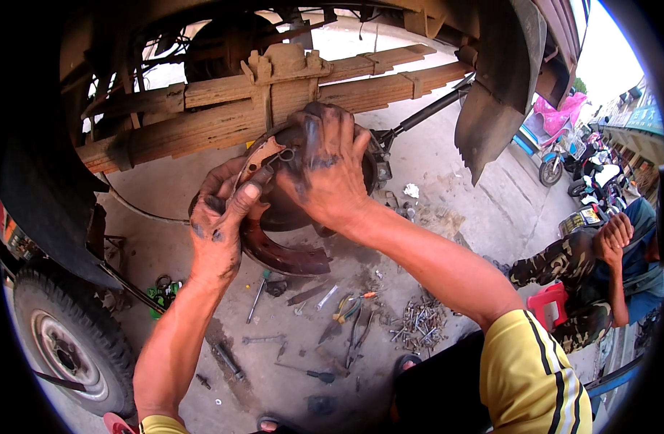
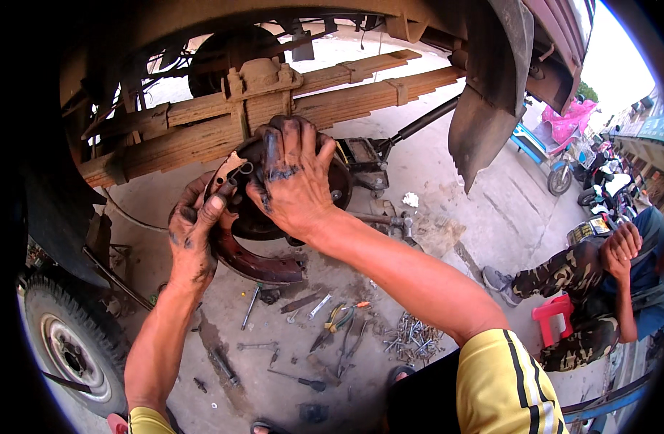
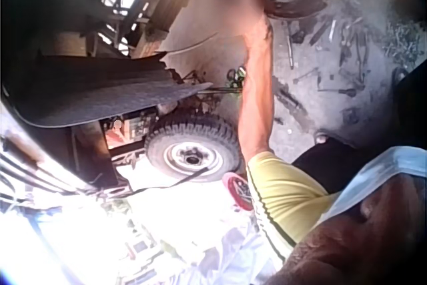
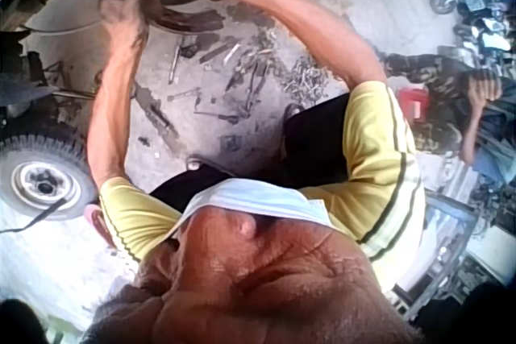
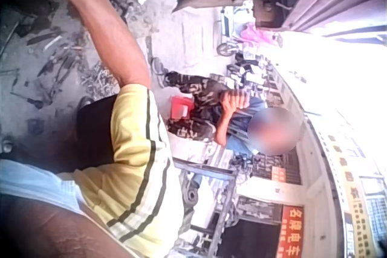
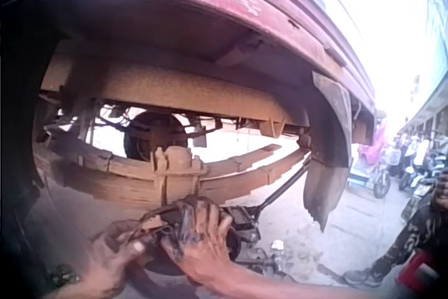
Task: The person installs a brake shoe and spring onto a vehicle's rear axle assembly using pliers and a screwdriver.
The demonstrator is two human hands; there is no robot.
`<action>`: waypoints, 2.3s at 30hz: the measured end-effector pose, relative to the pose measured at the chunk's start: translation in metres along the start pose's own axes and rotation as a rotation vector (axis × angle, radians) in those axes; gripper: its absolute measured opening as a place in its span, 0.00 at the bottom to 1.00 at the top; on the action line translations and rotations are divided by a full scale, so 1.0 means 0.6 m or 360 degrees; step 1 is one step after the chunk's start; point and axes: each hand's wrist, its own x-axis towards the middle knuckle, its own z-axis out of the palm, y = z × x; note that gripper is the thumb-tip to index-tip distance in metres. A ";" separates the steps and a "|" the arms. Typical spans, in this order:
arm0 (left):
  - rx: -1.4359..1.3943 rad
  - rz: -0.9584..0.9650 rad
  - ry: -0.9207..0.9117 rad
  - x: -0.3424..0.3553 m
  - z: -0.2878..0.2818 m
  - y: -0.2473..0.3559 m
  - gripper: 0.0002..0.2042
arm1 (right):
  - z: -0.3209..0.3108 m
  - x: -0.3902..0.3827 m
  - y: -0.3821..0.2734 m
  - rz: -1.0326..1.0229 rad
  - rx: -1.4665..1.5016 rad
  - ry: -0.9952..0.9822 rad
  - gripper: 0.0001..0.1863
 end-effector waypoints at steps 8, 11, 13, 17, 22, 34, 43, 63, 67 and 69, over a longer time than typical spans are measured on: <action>0.0001 -0.0037 0.0024 -0.003 0.014 -0.015 0.32 | -0.003 0.000 0.003 -0.0049 0.0057 -0.0010 0.39; 0.0020 -0.0036 0.0004 -0.003 0.012 -0.015 0.32 | -0.005 -0.002 0.001 -0.0042 0.0045 0.0009 0.39; 0.0028 -0.0006 -0.0023 -0.001 0.008 -0.016 0.32 | -0.005 0.000 0.002 -0.0050 0.0065 0.0034 0.39; 0.0042 -0.0006 -0.0007 -0.004 0.013 -0.015 0.32 | -0.009 -0.001 0.011 -0.0041 0.0106 -0.0005 0.41; 0.0059 0.0029 0.0007 -0.004 0.018 -0.016 0.32 | -0.005 -0.007 0.020 -0.0034 0.0126 -0.0039 0.42; 0.0037 -0.0034 -0.0044 0.002 0.011 -0.021 0.31 | -0.009 -0.026 0.052 -0.0234 0.0289 -0.0062 0.32; 0.0042 -0.0024 -0.0041 0.007 0.006 -0.020 0.30 | -0.002 -0.015 0.054 -0.0464 0.0168 0.0023 0.23; 0.0302 0.0104 0.0148 -0.020 0.006 -0.015 0.27 | -0.008 -0.016 0.061 -0.0421 0.0193 -0.0122 0.28; 0.0508 0.0268 0.0246 -0.006 -0.015 -0.017 0.26 | -0.005 -0.017 0.060 -0.0406 0.0179 -0.0125 0.27; 0.0499 0.0277 0.0280 0.002 -0.013 -0.015 0.25 | 0.000 -0.020 0.064 -0.0402 0.0173 -0.0131 0.27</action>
